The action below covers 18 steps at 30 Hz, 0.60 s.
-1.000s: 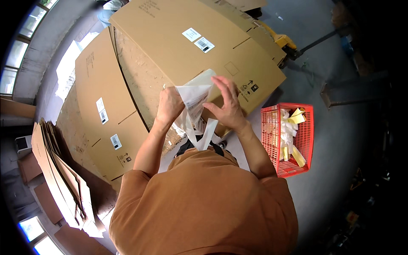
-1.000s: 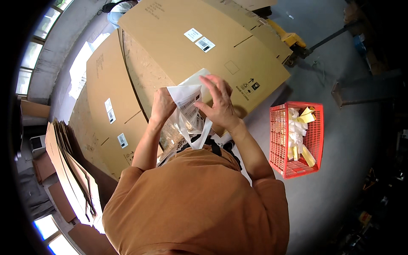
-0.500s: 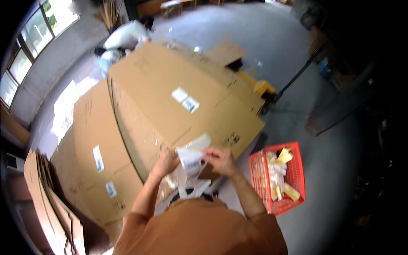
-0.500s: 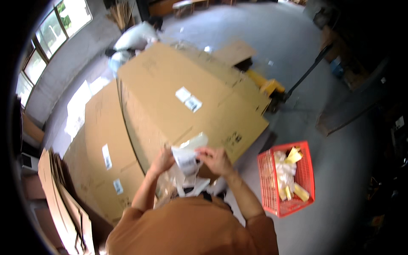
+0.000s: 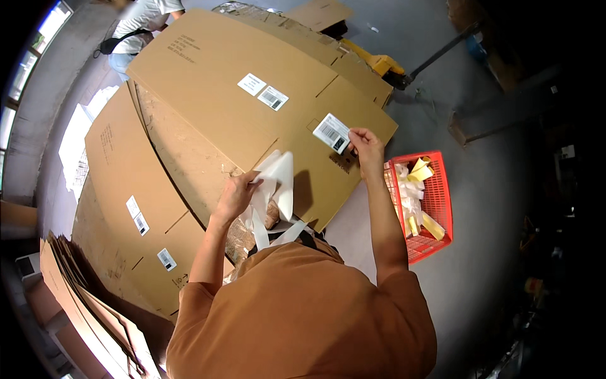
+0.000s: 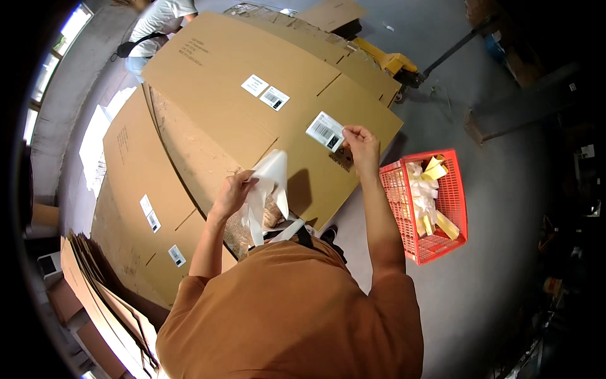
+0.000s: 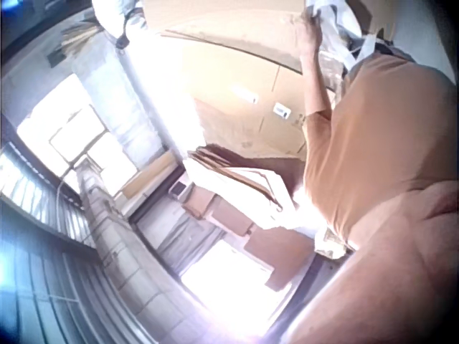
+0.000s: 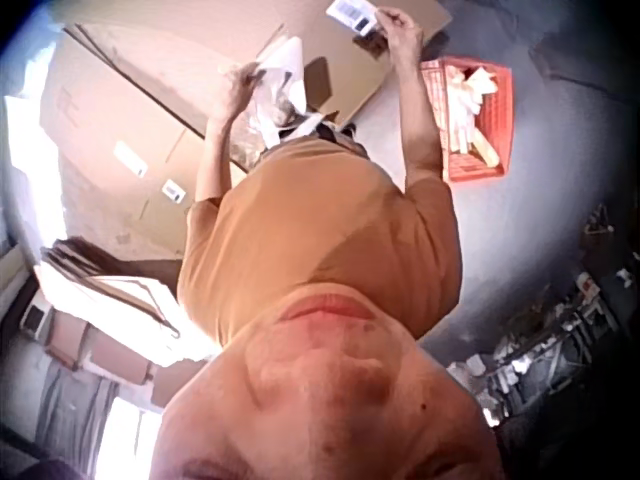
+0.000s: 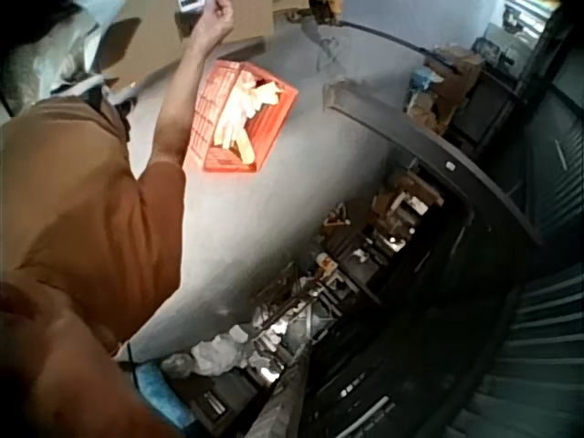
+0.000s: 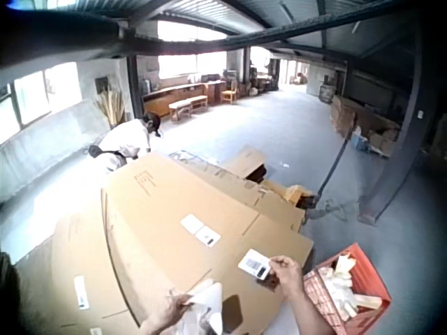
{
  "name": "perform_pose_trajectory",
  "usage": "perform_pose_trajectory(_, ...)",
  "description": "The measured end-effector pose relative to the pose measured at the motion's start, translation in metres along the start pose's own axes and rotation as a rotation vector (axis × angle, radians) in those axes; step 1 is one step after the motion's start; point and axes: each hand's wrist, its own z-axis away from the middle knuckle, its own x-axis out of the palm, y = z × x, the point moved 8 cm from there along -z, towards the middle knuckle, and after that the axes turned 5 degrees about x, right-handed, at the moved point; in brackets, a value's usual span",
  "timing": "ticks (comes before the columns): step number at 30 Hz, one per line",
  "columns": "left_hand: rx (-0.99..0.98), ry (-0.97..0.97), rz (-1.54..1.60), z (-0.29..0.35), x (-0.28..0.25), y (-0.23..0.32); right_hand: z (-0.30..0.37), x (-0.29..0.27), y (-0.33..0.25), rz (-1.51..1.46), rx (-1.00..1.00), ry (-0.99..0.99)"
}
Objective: The person stands at a workbench and applies shipping labels to a stack of flat cardboard boxes. They peel labels from a sheet and stick them onto the boxes one by one, working through a batch of labels.
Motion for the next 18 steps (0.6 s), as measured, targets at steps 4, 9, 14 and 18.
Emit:
perform_pose_trajectory(4, 0.234, -0.175, 0.17, -0.013, 0.027, 0.004, -0.042, 0.0, 0.069, -0.048, 0.214, 0.076)
perform_pose_trajectory(9, 0.116, -0.349, 0.212, -0.041, 0.056, 0.001, -0.06, 0.002, 0.103, 0.046, 0.297, 0.19)
perform_pose_trajectory(14, 0.176, -0.556, 0.241, -0.076, 0.105, -0.027, -0.063, 0.004, 0.101, 0.117, 0.314, 0.223)
perform_pose_trajectory(18, 0.21, -0.667, 0.174, -0.107, 0.129, -0.028, -0.063, 0.004, 0.102, 0.168, 0.307, 0.244)
